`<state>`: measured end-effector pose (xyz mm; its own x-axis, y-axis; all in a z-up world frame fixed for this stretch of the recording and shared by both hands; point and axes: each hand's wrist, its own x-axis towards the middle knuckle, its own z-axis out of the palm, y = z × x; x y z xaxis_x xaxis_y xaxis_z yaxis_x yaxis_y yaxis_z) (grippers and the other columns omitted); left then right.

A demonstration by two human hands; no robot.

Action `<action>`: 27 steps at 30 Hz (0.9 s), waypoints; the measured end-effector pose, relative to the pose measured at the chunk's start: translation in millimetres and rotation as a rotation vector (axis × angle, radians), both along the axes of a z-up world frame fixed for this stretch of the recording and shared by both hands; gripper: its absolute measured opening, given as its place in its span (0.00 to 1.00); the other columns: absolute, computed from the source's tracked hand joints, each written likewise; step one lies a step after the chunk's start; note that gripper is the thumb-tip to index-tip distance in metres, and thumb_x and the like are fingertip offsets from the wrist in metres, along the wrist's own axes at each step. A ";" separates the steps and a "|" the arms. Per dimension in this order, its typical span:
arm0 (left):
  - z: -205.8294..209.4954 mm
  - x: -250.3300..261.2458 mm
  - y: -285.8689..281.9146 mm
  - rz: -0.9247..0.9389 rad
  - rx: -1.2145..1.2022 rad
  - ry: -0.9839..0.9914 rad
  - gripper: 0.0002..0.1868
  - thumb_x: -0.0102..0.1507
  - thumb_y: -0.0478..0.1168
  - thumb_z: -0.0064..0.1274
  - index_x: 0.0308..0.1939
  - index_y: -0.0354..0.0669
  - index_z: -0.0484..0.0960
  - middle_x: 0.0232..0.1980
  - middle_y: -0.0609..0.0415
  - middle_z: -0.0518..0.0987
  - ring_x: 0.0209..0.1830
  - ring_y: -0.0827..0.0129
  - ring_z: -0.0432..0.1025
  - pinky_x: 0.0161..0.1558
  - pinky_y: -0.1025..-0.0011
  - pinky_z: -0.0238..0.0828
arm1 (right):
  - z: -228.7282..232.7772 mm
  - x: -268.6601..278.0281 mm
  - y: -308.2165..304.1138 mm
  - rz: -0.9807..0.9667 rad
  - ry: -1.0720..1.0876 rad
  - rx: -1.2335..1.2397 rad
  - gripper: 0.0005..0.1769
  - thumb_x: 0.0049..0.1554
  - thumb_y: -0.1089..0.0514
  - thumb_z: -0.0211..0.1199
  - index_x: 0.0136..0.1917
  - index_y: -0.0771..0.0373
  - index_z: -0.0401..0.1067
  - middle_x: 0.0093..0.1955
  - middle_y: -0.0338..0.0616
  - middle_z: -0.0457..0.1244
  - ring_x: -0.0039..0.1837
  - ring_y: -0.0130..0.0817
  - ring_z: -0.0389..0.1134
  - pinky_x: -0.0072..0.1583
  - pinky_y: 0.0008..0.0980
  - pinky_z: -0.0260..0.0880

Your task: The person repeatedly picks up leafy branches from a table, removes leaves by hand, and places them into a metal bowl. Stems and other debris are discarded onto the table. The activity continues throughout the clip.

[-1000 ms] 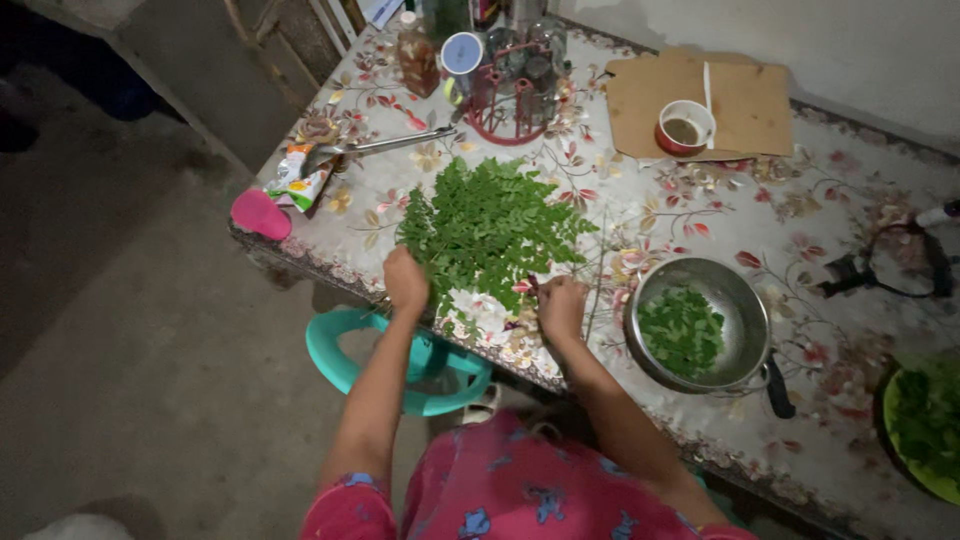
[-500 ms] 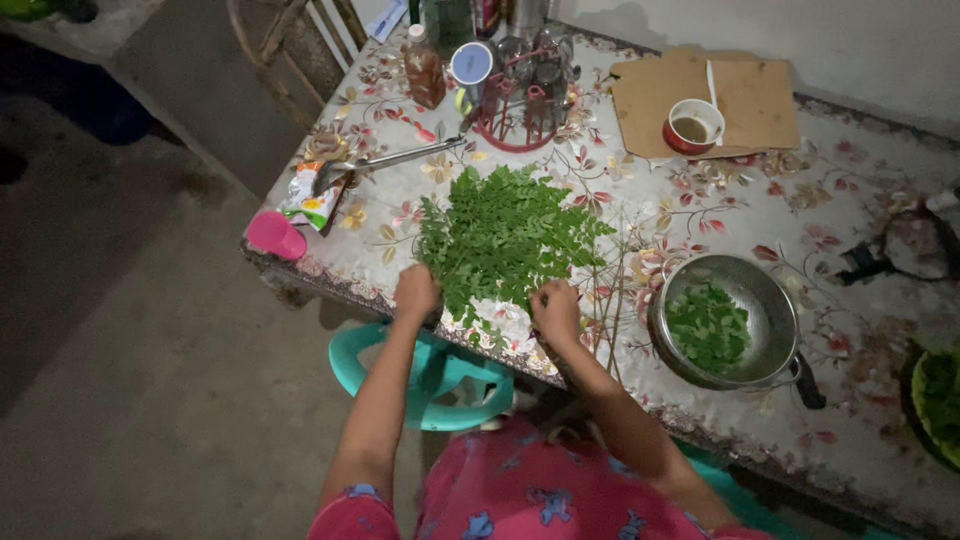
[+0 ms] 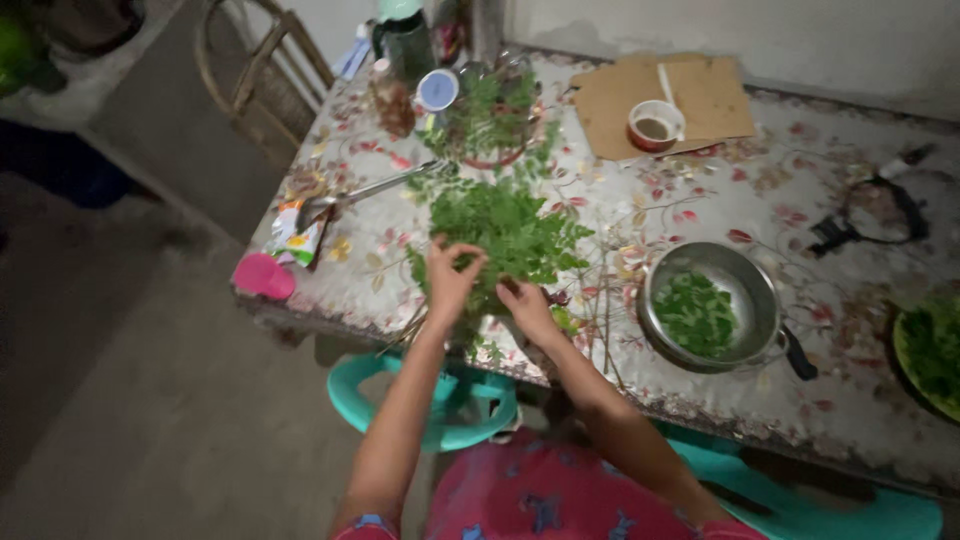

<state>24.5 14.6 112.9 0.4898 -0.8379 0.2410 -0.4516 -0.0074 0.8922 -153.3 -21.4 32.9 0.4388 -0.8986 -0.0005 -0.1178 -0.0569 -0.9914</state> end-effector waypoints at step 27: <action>40.7 -319.9 -61.0 -0.676 0.260 0.831 0.11 0.60 0.36 0.63 0.42 0.31 0.84 0.34 0.53 0.85 0.26 0.74 0.76 0.29 0.75 0.72 | 43.7 -298.4 -14.6 -0.651 -0.213 0.023 0.17 0.63 0.50 0.63 0.52 0.67 0.77 0.43 0.39 0.69 0.43 0.27 0.66 0.45 0.26 0.65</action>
